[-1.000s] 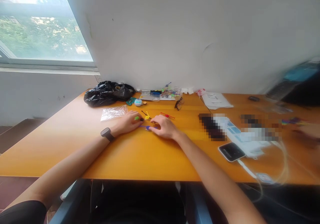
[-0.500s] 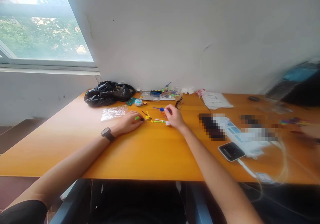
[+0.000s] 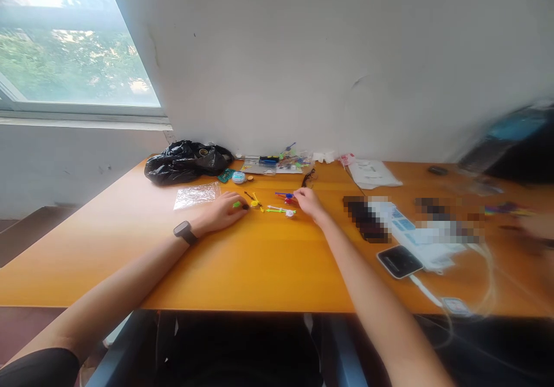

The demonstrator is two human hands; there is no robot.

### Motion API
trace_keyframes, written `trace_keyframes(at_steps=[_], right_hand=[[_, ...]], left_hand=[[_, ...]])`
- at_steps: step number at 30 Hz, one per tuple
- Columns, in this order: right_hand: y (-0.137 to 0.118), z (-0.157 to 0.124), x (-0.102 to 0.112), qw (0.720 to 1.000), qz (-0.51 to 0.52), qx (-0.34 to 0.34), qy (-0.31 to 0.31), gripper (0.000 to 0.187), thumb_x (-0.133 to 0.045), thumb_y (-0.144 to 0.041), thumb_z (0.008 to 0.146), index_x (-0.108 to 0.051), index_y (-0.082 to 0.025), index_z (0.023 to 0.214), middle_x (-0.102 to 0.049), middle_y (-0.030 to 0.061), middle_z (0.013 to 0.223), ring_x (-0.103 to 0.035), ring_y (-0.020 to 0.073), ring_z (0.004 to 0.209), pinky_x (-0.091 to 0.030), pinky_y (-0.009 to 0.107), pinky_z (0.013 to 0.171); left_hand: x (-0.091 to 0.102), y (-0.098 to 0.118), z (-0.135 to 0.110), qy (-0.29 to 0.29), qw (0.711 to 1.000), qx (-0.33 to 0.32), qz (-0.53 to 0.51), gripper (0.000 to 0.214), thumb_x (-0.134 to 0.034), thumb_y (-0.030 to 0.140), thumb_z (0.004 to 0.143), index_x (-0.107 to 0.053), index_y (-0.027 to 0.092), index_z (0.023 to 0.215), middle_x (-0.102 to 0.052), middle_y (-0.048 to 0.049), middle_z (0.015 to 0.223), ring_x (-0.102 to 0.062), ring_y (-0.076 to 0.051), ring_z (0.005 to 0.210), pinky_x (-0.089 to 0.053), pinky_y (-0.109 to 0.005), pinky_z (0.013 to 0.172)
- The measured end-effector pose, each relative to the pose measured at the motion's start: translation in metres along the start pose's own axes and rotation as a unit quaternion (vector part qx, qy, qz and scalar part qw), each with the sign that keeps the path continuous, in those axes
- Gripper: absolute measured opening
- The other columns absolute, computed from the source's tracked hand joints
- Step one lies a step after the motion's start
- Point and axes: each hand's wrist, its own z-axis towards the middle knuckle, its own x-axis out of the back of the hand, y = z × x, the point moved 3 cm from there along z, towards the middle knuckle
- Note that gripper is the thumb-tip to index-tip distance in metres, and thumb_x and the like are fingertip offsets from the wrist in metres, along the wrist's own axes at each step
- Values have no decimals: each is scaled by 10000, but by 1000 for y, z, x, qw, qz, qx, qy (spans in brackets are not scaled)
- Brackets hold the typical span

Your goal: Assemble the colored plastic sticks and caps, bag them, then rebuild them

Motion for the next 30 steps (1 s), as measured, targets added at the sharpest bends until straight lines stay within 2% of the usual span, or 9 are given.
trace_keyframes(at_steps=[4,19,24,30], right_hand=[[2,0,-4,998,27,-51,-5,192,-677,-368,891,-671,-205,790,-801,89,898,-758,262,868,-559,328,755],[5,5,-2,999,-40,-18,-6,217,-575,-357,907,-622,-218,747,-756,67,819,-708,238,796,-505,304,696],[-1,2,1,996,-92,3,9,309,-525,-420,955,-605,-218,736,-717,49,807,-640,228,790,-454,305,713],[-7,-3,1,989,-148,28,-1,187,-595,-324,923,-623,-206,779,-726,51,852,-626,206,791,-424,292,713]], left_hand=[[0,0,0,-2,1000,1,-2,140,-635,339,984,-700,246,1066,-731,-75,1061,-682,-259,1015,-546,-403,907],[0,0,0,-3,1000,-4,1,122,-634,307,986,-689,245,1075,-723,-64,1073,-671,-254,1020,-531,-391,908],[-1,-1,0,-5,1000,-3,2,125,-633,304,984,-685,243,1080,-718,-61,1072,-665,-254,1019,-527,-389,908],[-1,-1,0,-7,1000,0,2,132,-630,303,981,-691,242,1082,-720,-64,1078,-668,-255,1028,-530,-386,915]])
